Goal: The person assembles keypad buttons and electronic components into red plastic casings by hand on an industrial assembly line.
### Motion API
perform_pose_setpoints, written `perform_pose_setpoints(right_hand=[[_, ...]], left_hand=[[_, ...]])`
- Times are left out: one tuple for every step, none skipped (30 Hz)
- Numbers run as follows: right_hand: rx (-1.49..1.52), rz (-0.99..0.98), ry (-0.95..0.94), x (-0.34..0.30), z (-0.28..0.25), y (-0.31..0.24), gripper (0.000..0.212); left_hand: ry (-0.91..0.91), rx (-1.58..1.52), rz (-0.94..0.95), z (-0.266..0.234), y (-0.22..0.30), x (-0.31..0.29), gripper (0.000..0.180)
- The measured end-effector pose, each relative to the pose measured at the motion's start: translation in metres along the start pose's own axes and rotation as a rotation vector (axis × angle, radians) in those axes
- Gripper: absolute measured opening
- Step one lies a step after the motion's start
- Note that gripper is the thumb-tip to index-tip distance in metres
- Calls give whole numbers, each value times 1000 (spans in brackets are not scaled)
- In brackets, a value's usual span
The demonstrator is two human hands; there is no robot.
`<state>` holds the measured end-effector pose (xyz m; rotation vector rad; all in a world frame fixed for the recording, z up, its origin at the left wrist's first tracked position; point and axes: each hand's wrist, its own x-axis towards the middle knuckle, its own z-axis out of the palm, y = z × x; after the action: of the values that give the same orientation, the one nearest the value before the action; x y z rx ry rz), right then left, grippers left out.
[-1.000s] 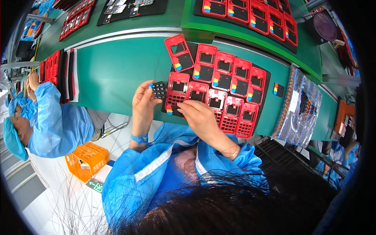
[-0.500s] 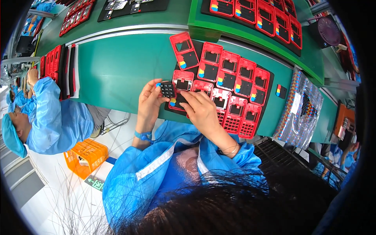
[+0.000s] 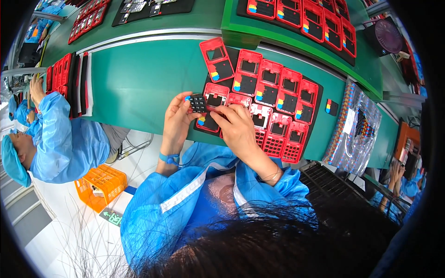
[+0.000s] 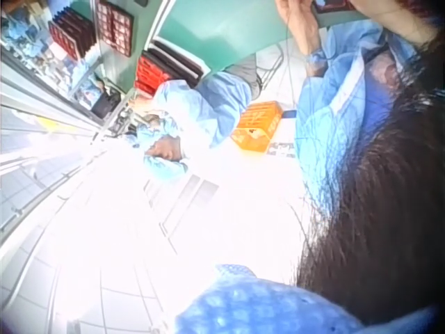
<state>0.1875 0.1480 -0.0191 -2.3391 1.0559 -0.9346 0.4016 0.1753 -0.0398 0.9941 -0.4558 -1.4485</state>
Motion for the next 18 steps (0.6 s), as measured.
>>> perform_pose_setpoints(right_hand=[[-22, -20, -4, -1, 0, -1, 40], [-43, -40, -9, -2, 0, -2, 40], [-65, -75, -39, -2, 0, -2, 40], [-64, -75, -40, -1, -2, -3, 40], [-118, -93, -57, 1, -4, -5, 40], [-171, -112, -74, 2, -5, -8, 40], [-171, -114, -74, 0, -3, -8, 40], [-193, -155, -115, -3, -1, -9, 42], [-217, -195, -156, -5, -1, -11, 43], [-226, -193, -156, -6, -3, -13, 43], [-209, -204, -164, -4, -9, -16, 44], [-209, -206, -171, -4, -16, -16, 45], [-213, -256, -137, -6, -12, -16, 46], [-256, -236, -220, -12, -2, -11, 46], [-265, -257, -195, -13, 5, -9, 45], [-260, -259, -192, -10, 4, -11, 44], [-218, -249, -168, -6, 2, -12, 42], [-175, -238, -139, -3, 1, -14, 41]], left_hand=[[-6, -2, -1, 0, 0, 0, 31], [-5, -2, -1, 1, 1, 0, 31], [3, 1, -7, 3, 2, -1, 31], [11, 5, -12, 4, 2, -1, 31], [12, 5, -10, 3, 2, -1, 31], [12, -6, -8, 2, 2, -1, 31], [12, -18, -6, 1, 2, -1, 31], [8, -20, -8, 2, 1, 0, 31], [-1, -15, -3, 3, 1, 0, 32], [-12, -11, 1, 4, 0, 1, 32], [-24, -22, -4, 6, 0, -1, 32], [23, 31, 1, 10, 2, -2, 32], [67, 83, 7, 14, 5, -4, 33], [61, 98, 16, 16, 7, -4, 33], [67, 130, 15, 15, 7, -6, 33], [94, 138, 25, 13, 7, -8, 34], [103, 137, 28, 12, 11, -11, 33], [132, 144, 38, 18, 14, -12, 32]])
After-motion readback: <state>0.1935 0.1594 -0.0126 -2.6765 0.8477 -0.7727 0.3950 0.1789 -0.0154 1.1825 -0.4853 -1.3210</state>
